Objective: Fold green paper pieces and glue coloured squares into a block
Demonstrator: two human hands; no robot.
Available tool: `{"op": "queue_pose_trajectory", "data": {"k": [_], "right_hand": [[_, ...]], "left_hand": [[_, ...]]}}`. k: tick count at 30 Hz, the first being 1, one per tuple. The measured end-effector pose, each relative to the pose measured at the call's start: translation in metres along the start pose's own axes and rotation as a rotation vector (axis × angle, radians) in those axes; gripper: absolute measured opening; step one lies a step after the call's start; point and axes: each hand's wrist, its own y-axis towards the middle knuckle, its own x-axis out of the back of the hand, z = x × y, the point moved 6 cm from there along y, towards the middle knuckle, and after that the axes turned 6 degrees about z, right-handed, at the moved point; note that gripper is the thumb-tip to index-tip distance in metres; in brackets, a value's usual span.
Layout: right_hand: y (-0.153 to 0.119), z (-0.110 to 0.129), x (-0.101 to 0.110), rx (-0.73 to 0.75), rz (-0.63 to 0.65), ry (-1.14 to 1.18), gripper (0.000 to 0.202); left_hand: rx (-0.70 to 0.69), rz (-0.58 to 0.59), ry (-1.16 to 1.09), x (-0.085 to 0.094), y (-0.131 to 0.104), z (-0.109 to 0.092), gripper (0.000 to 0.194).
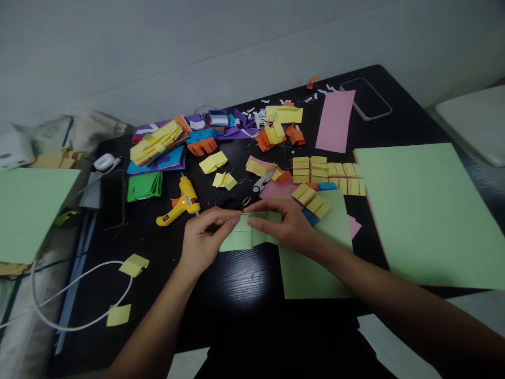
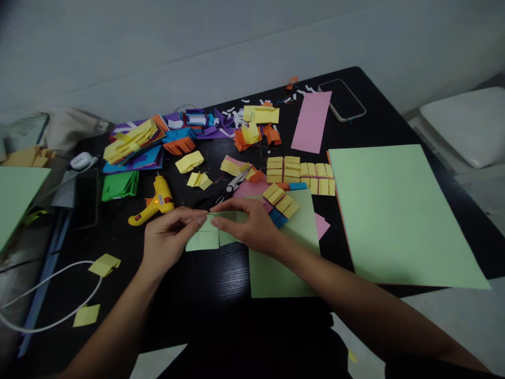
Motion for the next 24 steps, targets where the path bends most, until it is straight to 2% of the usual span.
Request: {"op": "queue_pose_trajectory", "data": {"k": [5, 24], "right_hand": [[0.0010, -0.0021, 0.0000, 0.002, -0.047, -0.016, 0.015], [-0.0014, -0.0018, -0.0031, 0.015, -0.005, -0.065, 0.016]], "left_hand": [[-0.022, -0.029, 0.029, -0.0033, -0.0036, -0.0040, 0.013], [0.018, -0.051, -0.103, -0.0066, -0.0049, -0.0033, 0.015]]}}
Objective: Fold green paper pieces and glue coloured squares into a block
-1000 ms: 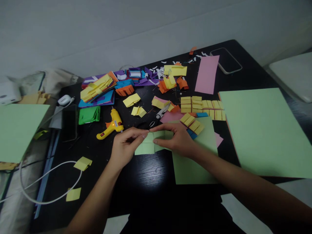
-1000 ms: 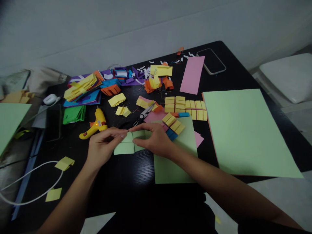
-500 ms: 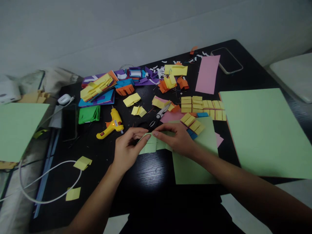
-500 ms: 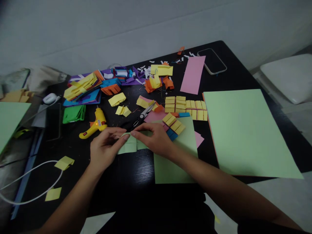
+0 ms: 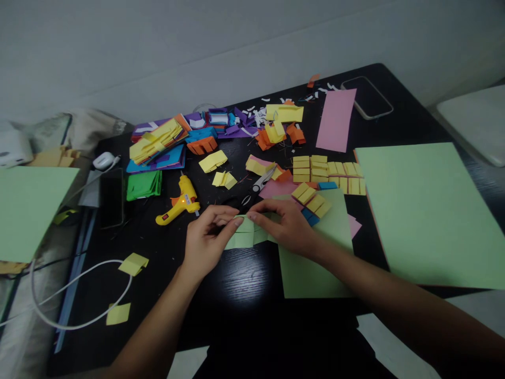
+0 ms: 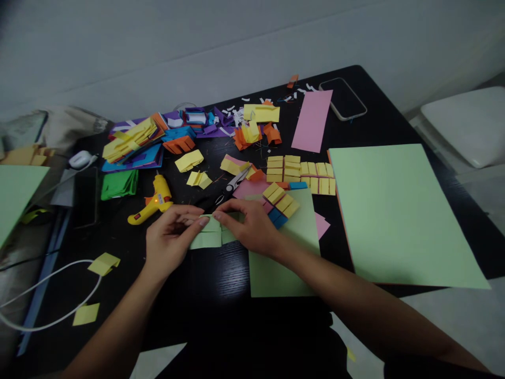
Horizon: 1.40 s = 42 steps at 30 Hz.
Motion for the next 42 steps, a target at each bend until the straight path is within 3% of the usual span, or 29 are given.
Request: {"op": "queue_pose_trajectory", "data": {"k": [12, 25, 42], "right_hand": [[-0.0014, 0.0029, -0.0019, 0.027, 0.013, -0.015, 0.012], [-0.0038, 0.0062, -0.0043, 0.134, 0.013, -0.069, 0.013], [-0.0001, 0.0001, 0.0027, 0.007, -0.005, -0.018, 0.011]], "left_hand": [[-0.040, 0.026, 0.048, -0.0036, -0.0020, 0.0008, 0.014], [0.027, 0.082, 0.126, -0.0042, -0.0003, 0.0010, 0.008], [0.081, 0.005, 0.019, -0.0012, 0.0028, 0.0022, 0.007]]}}
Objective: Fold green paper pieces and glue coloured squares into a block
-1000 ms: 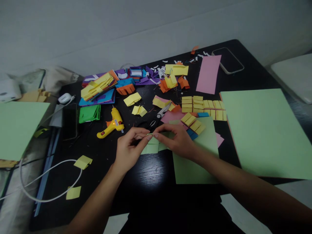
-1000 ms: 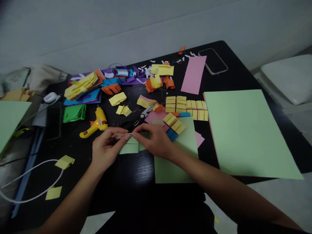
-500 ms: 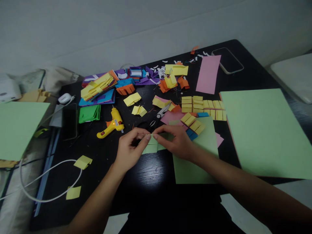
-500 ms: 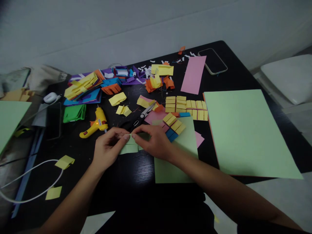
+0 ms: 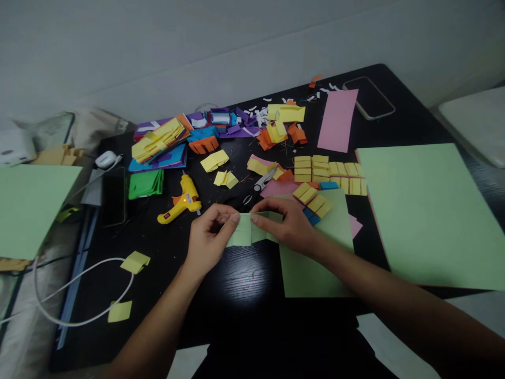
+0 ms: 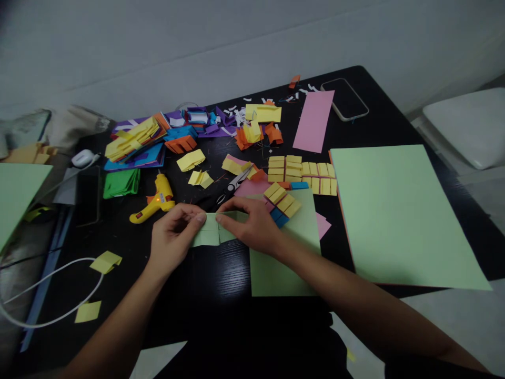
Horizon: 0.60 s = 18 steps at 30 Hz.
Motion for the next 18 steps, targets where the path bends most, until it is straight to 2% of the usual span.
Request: {"op": "queue_pose_trajectory", "data": {"k": [3, 12, 18], "right_hand": [[0.000, -0.001, -0.001, -0.004, 0.004, -0.006, 0.011], [0.001, -0.003, -0.003, 0.010, 0.007, 0.040, 0.010], [0.001, -0.004, -0.004, 0.012, 0.017, 0.052, 0.010]], "left_hand": [[0.038, -0.005, -0.028, 0.001, 0.001, 0.003, 0.011], [0.207, 0.082, -0.142, 0.000, 0.004, 0.014, 0.024], [0.223, 0.120, -0.093, 0.000, 0.004, 0.014, 0.029]]}}
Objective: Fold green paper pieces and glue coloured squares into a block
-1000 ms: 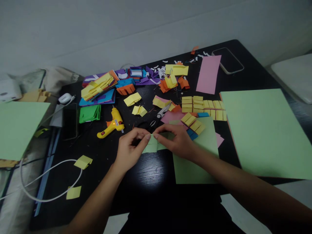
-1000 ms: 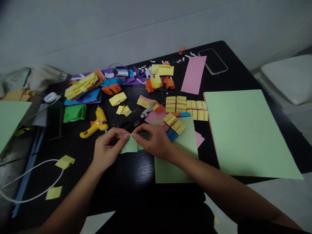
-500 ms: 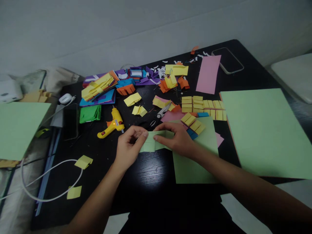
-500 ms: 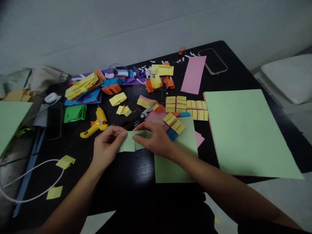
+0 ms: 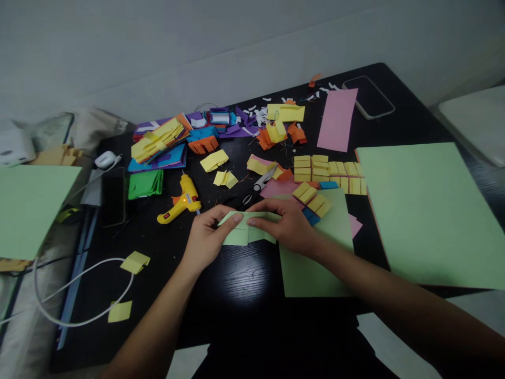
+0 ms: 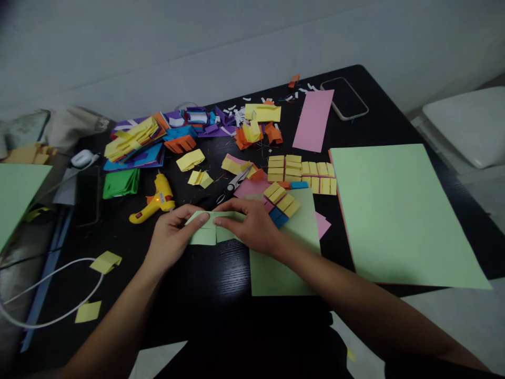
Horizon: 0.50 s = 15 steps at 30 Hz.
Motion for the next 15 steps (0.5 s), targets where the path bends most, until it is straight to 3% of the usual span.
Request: {"op": "queue_pose_trajectory", "data": {"k": [15], "right_hand": [[0.0002, -0.0022, -0.0006, -0.028, -0.002, 0.029, 0.012]], "left_hand": [[0.007, -0.058, -0.022, 0.0001, -0.0002, -0.0004, 0.030]]}}
